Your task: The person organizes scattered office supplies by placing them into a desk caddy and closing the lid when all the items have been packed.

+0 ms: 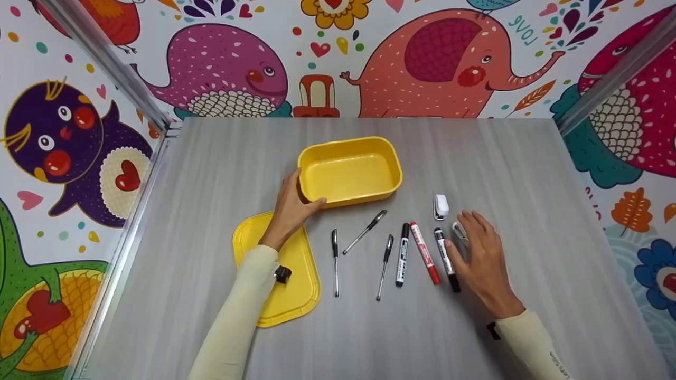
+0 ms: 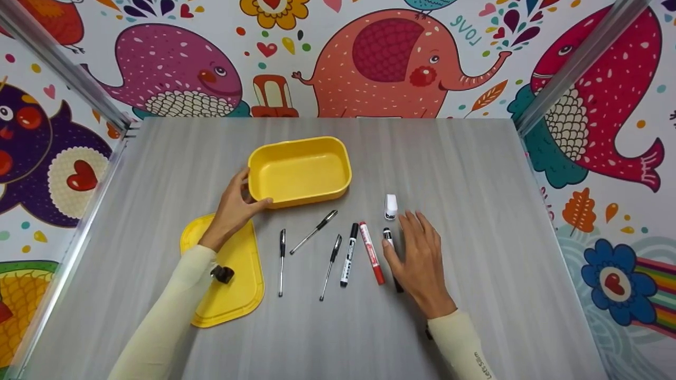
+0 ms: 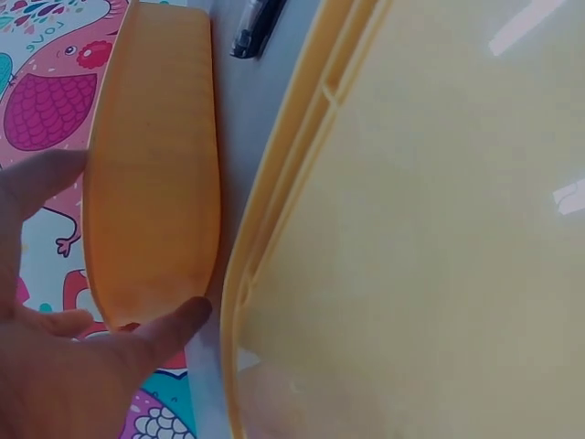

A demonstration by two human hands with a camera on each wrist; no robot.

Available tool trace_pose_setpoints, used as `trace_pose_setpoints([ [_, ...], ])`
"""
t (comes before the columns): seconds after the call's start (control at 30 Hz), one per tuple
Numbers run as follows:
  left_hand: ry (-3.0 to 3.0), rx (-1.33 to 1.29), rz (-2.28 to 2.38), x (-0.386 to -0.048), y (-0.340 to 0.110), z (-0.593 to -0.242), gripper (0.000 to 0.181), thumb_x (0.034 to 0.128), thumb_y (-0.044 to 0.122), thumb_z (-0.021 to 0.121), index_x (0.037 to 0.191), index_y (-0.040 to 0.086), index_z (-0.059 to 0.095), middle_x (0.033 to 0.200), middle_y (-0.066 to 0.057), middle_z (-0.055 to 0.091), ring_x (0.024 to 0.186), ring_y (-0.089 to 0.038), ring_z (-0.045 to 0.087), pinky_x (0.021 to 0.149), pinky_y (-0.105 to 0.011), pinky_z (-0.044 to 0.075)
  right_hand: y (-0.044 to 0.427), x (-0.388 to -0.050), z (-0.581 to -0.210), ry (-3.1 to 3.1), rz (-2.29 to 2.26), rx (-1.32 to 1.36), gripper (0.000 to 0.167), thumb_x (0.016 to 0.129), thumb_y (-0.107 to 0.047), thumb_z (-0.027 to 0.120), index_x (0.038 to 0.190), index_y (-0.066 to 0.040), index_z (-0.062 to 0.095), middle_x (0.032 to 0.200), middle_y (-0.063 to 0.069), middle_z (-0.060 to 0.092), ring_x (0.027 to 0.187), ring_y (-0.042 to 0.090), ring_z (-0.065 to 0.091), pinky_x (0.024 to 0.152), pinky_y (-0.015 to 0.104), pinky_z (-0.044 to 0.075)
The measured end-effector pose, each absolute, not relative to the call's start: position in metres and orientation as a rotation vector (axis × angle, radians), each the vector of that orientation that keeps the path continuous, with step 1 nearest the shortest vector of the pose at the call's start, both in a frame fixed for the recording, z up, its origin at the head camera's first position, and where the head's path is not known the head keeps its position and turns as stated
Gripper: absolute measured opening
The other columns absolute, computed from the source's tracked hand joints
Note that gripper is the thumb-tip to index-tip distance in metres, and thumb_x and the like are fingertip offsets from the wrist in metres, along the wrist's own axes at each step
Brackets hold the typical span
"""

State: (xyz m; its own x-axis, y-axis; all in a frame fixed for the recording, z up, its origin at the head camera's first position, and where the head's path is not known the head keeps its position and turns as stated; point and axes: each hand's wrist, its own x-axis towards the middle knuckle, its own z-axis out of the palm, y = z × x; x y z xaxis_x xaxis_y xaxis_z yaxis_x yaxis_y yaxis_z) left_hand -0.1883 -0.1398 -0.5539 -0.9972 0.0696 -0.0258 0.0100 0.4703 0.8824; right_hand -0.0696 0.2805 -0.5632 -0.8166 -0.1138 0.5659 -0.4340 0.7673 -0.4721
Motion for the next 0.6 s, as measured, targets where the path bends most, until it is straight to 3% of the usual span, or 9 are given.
trace_pose_setpoints([
  [0.6, 2.523, 0.040, 1.710, -0.1871, -0.1401, -0.5568, 0.102, 0.0960, 0.025, 0.088, 0.174, 0.004, 0.024, 0.173, -0.019, 0.035, 0.156, -0.032, 0.042, 0.130, -0.045, 0.035, 0.2858, -0.0672, -0.5691, -2.452, 0.839, 0.332, 0.057, 0.092, -0.010, 0.081, 0.143, 0.010, 0.064, 0.145, 0.031, 0.065, 0.141, 0.053, 0.053, 0.108, 0.078, 0.042],
])
